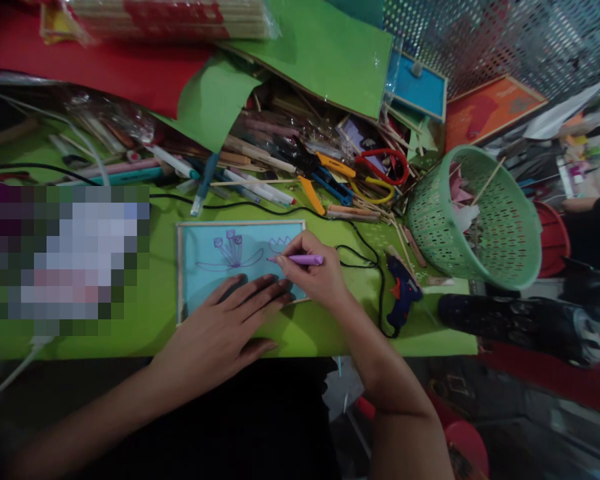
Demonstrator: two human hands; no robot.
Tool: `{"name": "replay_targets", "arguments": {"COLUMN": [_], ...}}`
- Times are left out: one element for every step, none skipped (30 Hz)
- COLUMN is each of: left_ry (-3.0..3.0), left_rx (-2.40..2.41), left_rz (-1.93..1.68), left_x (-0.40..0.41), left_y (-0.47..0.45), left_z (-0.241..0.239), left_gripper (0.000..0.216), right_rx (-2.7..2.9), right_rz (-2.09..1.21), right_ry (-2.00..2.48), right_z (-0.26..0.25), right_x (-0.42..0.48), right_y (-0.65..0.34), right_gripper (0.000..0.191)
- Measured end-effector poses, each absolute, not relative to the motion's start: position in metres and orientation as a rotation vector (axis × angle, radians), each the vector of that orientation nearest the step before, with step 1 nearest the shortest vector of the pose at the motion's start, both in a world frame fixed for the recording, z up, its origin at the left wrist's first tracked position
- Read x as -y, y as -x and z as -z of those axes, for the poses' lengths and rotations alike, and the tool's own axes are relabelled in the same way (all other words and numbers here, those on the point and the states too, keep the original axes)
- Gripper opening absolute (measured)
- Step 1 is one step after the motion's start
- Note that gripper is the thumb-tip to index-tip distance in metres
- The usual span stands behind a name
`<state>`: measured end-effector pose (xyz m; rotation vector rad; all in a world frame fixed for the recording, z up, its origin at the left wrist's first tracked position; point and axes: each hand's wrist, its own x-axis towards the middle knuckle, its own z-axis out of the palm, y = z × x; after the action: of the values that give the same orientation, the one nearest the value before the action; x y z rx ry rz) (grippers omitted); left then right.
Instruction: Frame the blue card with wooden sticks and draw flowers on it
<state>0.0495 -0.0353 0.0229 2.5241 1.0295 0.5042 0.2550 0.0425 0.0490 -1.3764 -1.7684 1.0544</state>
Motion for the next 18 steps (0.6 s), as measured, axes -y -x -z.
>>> {"name": "replay_targets", "arguments": {"left_ry": [-2.526,-2.528,-2.53,-2.531,-2.533,-2.534,-2.536,-2.538,-2.54,-2.542,-2.544,-2.544,-2.545,-2.546,-2.546,-2.548,-2.549,-2.548], "left_rx": [-1.031,-1.032,-1.033,-1.034,-1.035,-1.036,-1.038,-1.039,-1.04,-1.038,-1.037,-1.037,-1.039,-1.04,-1.042,-1.046,-1.049,-1.052], "left_rz": [-0.504,-0.505,-0.501,-0.497,-0.491,-0.486,-0.483,-0.48,-0.482,-0.487,-0.493,-0.498,-0.503,-0.507,-0.51,-0.51,-0.513,-0.514], "left_x": [0.0353,0.0353,0.0353,0.0353,0.0353,0.0354,0.0354,0.0355,0.0356,0.0357,0.0359,0.036,0.036,0.0361,0.0362,0.0362,0.0363,0.0364], "left_y": [-0.0495,-0.0495,-0.0497,-0.0498,-0.05,-0.0501,-0.0502,-0.0502,-0.0502,-0.0502,-0.0501,-0.0501,-0.0501,-0.0501,-0.0502,-0.0502,-0.0503,-0.0504], "left_z": [-0.0228,-0.0227,-0.0225,-0.0224,-0.0224,-0.0223,-0.0223,-0.0222,-0.0222,-0.0221,-0.0219,-0.0218,-0.0218,-0.0218,-0.0219,-0.022,-0.0222,-0.0224], "left_gripper": [0.055,0.055,0.055,0.055,0.055,0.055,0.055,0.055,0.055,0.055,0.055,0.055,0.055,0.055,0.055,0.055,0.055,0.055], "right_rx": [1.767,1.768,1.771,1.776,1.781,1.787,1.792,1.795,1.797,1.797,1.797,1.798,1.8,1.801,1.802,1.801,1.797,1.794], "right_rz": [-1.056,-1.057,-1.058,-1.056,-1.049,-1.043,-1.038,-1.032,-1.03,-1.029,-1.029,-1.027,-1.023,-1.02,-1.019,-1.018,-1.02,-1.024], "right_ry": [1.379,1.381,1.382,1.381,1.379,1.374,1.369,1.366,1.367,1.372,1.381,1.389,1.394,1.396,1.396,1.393,1.391,1.388], "right_z": [-0.0494,-0.0498,-0.0503,-0.0507,-0.0512,-0.0515,-0.0518,-0.052,-0.0521,-0.052,-0.0518,-0.0515,-0.0511,-0.0506,-0.0501,-0.0496,-0.0492,-0.0488], "right_x": [-0.0425,-0.0427,-0.0428,-0.043,-0.0433,-0.0435,-0.0436,-0.0438,-0.0438,-0.0438,-0.0437,-0.0435,-0.0433,-0.0431,-0.0429,-0.0427,-0.0425,-0.0424], "right_y": [-0.2549,-0.2547,-0.2546,-0.2545,-0.2544,-0.2545,-0.2545,-0.2546,-0.2547,-0.2548,-0.2548,-0.2549,-0.255,-0.2551,-0.2553,-0.2554,-0.2555,-0.2556], "right_gripper": [0.022,0.023,0.023,0.023,0.022,0.021,0.02,0.02,0.02,0.02,0.02,0.021,0.021,0.02,0.02,0.021,0.021,0.021]}}
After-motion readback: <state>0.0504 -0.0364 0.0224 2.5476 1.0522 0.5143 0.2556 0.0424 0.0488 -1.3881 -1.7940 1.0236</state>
